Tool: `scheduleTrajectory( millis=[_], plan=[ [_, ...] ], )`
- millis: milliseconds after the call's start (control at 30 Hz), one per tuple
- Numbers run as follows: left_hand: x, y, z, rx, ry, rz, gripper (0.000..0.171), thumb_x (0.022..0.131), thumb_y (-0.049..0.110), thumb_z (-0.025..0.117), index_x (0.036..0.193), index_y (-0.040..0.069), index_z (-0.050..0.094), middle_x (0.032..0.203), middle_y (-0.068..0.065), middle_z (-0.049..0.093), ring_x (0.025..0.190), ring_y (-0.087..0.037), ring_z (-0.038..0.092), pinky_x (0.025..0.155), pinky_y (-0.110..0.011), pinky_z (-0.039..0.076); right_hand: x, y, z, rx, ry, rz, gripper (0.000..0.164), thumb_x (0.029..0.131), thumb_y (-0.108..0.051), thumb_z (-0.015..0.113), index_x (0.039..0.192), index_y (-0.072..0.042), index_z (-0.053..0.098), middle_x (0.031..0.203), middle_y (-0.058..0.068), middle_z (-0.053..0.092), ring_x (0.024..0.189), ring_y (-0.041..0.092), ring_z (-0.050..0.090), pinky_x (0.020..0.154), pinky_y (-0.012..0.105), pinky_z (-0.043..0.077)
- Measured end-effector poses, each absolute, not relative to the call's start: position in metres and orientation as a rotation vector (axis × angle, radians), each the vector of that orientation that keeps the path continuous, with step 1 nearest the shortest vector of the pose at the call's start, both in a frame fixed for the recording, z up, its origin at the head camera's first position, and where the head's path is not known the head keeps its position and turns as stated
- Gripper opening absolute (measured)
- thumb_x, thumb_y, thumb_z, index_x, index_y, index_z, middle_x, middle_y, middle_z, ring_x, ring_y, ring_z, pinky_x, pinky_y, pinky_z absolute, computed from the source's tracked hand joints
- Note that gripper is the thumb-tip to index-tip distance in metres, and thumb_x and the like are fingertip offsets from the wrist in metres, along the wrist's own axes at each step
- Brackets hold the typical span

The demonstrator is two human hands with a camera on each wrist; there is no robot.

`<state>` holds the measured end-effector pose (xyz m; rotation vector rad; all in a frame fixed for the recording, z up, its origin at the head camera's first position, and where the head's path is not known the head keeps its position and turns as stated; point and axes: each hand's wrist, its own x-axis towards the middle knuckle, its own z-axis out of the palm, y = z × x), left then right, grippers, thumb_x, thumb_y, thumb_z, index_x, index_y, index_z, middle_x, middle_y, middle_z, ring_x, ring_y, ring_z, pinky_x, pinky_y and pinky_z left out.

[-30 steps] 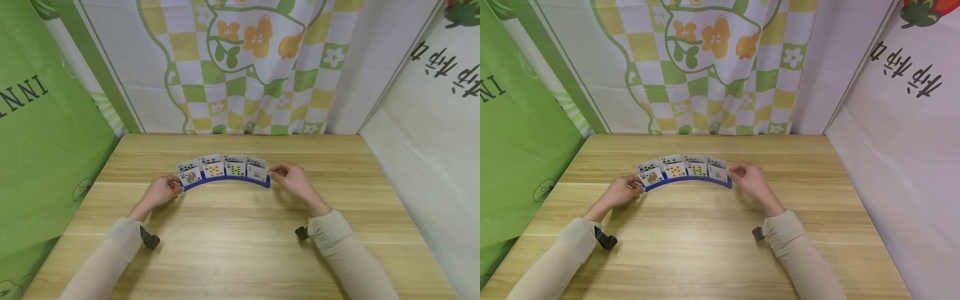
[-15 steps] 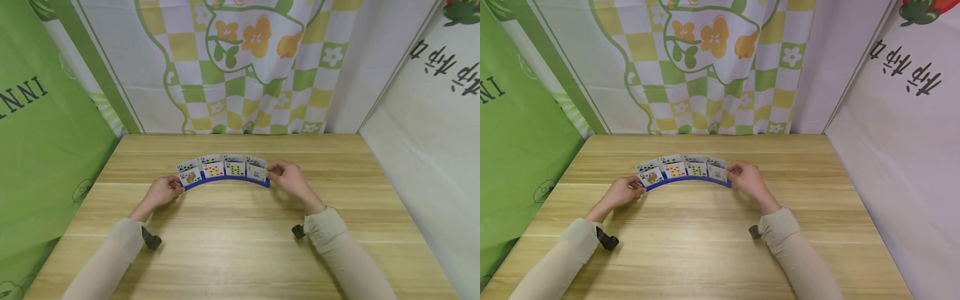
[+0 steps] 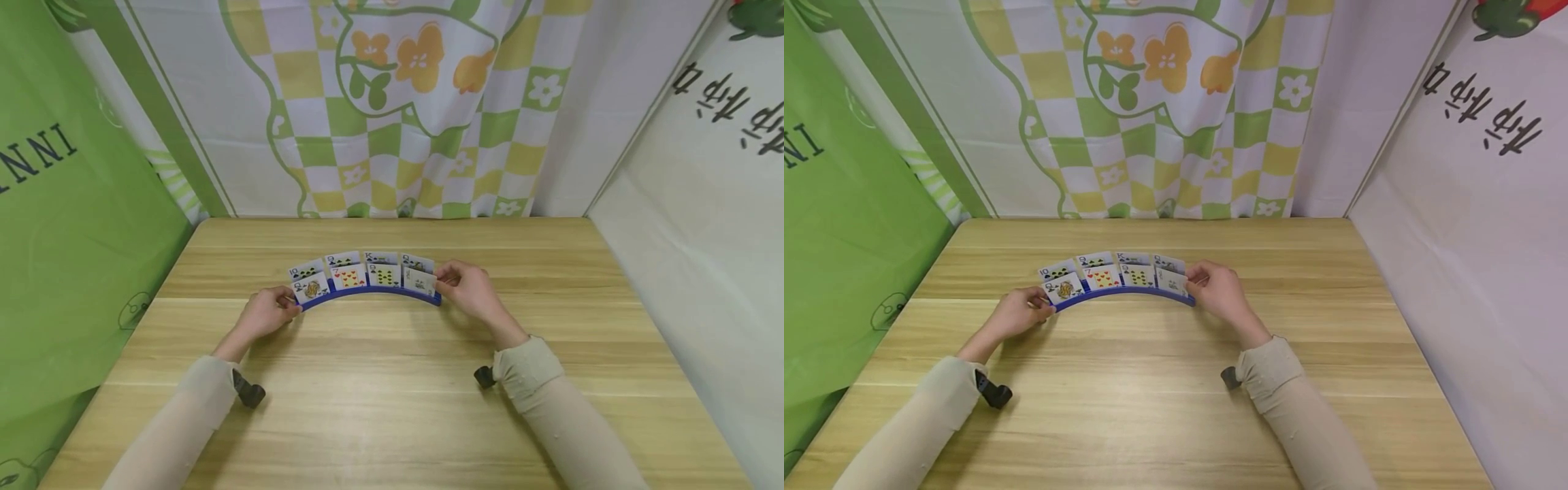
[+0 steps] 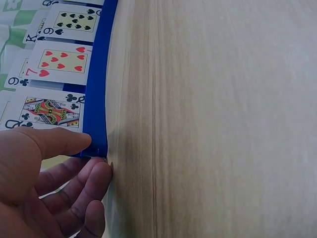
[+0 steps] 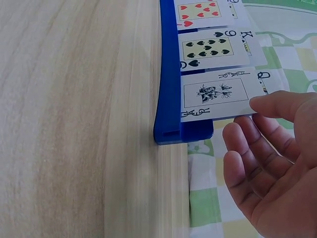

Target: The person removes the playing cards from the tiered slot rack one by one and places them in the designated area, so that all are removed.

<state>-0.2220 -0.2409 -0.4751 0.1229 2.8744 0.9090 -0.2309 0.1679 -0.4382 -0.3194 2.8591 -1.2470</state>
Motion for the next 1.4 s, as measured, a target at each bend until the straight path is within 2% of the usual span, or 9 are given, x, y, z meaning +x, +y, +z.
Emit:
scheduleTrajectory(
  millis=[300, 767, 1400],
  plan=[
    [-0.223, -0.241, -0.478, 0.125, 2.878, 0.908, 0.037, 0.088, 0.02, 0.072, 0.115, -0.004, 0.065, 0.095, -0.014, 0.076, 0.072, -0.014, 0.065, 0.068, -0.028, 0.046, -0.231, 0.166, -0.437, -0.33, 2.883, -1.232, 0.015, 0.091, -0.016, 0.069, 0.103, -0.007, 0.07, 0.097, 0.011, 0.073, 0.087, 0.022, 0.068, 0.079, 0.038, 0.056],
    [-0.222, -0.241, -0.476, 0.132, 2.887, 0.91, 0.037, 0.087, 0.021, 0.072, 0.115, -0.004, 0.065, 0.095, -0.014, 0.076, 0.075, -0.017, 0.066, 0.071, -0.03, 0.047, -0.228, 0.166, -0.427, -0.331, 2.905, -1.258, 0.012, 0.093, -0.017, 0.069, 0.102, -0.009, 0.07, 0.096, 0.009, 0.073, 0.086, 0.022, 0.067, 0.077, 0.037, 0.055],
    [-0.223, -0.241, -0.477, 0.13, 2.882, 0.917, 0.036, 0.087, 0.019, 0.072, 0.115, -0.004, 0.065, 0.095, -0.014, 0.075, 0.075, -0.017, 0.065, 0.069, -0.028, 0.047, -0.226, 0.178, -0.417, -0.3, 2.899, -1.287, 0.015, 0.092, -0.017, 0.068, 0.102, -0.007, 0.069, 0.097, 0.012, 0.072, 0.086, 0.024, 0.066, 0.078, 0.035, 0.053]
  ],
)
